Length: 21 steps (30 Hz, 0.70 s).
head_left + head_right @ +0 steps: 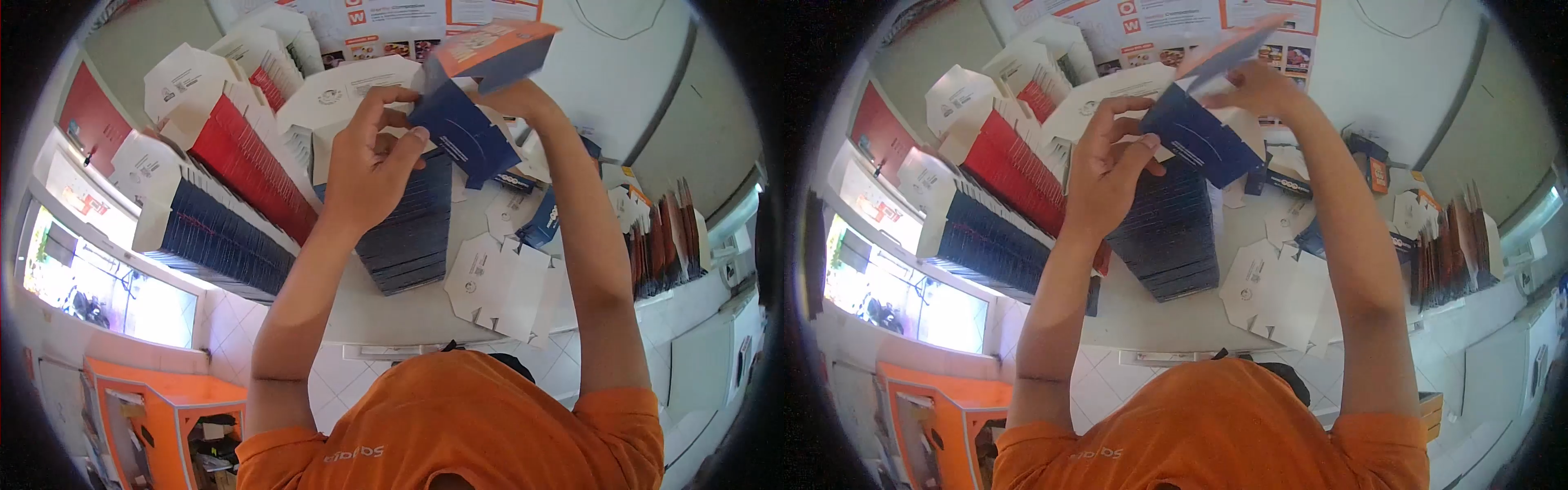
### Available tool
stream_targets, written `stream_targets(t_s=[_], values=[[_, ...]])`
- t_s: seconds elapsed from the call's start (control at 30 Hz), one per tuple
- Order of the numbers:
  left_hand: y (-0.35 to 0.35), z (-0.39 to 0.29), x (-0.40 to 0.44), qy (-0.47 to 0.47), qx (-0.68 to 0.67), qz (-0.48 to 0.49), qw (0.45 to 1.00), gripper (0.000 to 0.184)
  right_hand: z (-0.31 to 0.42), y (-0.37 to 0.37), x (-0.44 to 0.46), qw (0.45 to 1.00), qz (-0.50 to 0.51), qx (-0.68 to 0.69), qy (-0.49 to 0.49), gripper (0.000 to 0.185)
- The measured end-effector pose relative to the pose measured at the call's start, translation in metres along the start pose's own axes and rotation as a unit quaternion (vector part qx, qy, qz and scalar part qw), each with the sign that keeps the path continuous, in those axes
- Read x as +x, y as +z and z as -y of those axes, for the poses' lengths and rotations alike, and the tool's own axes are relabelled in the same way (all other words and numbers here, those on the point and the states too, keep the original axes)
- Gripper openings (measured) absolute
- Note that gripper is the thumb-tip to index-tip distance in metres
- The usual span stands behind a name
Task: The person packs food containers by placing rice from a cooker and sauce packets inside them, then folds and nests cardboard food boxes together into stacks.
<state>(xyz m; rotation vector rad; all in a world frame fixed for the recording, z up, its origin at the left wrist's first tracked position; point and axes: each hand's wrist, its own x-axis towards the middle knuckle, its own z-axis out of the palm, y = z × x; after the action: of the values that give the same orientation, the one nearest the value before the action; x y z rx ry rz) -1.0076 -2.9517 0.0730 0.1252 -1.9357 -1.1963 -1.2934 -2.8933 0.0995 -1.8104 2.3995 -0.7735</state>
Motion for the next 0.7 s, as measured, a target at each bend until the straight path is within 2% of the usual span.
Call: stream_targets(t_s=[0.03, 0.13, 0.17, 0.2, 0.23, 0.27, 0.33, 0.37, 0.43, 0.5, 0.53, 0.57, 0.6, 0.67, 0.7], values=[[0.0, -0.002, -0.002, -0.006, -0.011, 0.002, 1.0, 0.041, 0.0, 0.005, 0.005, 0.997, -0.045, 0.005, -0.056, 0.078], [-0.007, -0.014, -0.007, 0.055, 0.046, -0.017, 0.997, 0.049, 0.0, 0.014, 0.014, 0.984, -0.11, 0.029, -0.137, 0.074], [-0.02, -0.021, -0.011, 0.096, 0.189, -0.022, 0.977, 0.047, -0.001, 0.018, 0.02, 0.98, -0.119, 0.039, -0.152, 0.074], [-0.04, -0.027, -0.015, 0.135, 0.328, -0.031, 0.934, 0.045, -0.015, 0.027, 0.033, 0.95, -0.202, 0.009, -0.24, 0.058], [-0.061, -0.031, -0.018, 0.17, 0.46, -0.04, 0.871, 0.043, -0.014, 0.017, 0.034, 0.963, -0.118, 0.171, -0.174, 0.05], [-0.084, -0.028, -0.02, 0.112, 0.432, 0.021, 0.895, 0.042, -0.012, 0.009, 0.028, 0.939, -0.028, 0.328, -0.1, 0.042], [-0.124, -0.016, -0.026, -0.01, 0.363, 0.149, 0.92, 0.038, 0.027, 0.004, 0.01, 0.874, 0.019, 0.485, 0.019, 0.026], [-0.131, -0.014, -0.028, 0.012, 0.351, 0.151, 0.924, 0.035, 0.046, 0.002, 0.002, 0.827, 0.026, 0.555, 0.082, 0.02], [-0.136, -0.008, -0.032, 0.058, 0.323, 0.162, 0.931, 0.03, 0.062, 0.006, 0.003, 0.875, 0.052, 0.475, 0.072, 0.028], [-0.139, -0.003, -0.031, 0.096, 0.335, 0.159, 0.924, 0.038, 0.072, 0.012, 0.001, 0.914, 0.08, 0.393, 0.067, 0.037], [-0.141, 0.001, -0.029, 0.121, 0.351, 0.16, 0.915, 0.039, 0.049, 0.037, 0.022, 0.919, 0.086, 0.384, -0.001, 0.042], [-0.143, 0.005, -0.027, 0.145, 0.369, 0.158, 0.904, 0.041, 0.075, 0.034, 0.015, 0.92, 0.062, 0.374, 0.099, 0.049], [-0.145, 0.01, -0.024, 0.174, 0.363, 0.154, 0.902, 0.044, 0.08, 0.032, 0.02, 0.975, 0.057, 0.198, 0.08, 0.053], [-0.15, 0.025, -0.017, 0.228, 0.352, 0.145, 0.896, 0.049, 0.098, 0.023, 0.012, 0.995, 0.057, -0.006, 0.075, 0.059], [-0.152, 0.031, -0.016, 0.223, 0.354, 0.139, 0.898, 0.051, 0.107, 0.016, 0.0, 0.993, 0.063, -0.026, 0.092, 0.061]])
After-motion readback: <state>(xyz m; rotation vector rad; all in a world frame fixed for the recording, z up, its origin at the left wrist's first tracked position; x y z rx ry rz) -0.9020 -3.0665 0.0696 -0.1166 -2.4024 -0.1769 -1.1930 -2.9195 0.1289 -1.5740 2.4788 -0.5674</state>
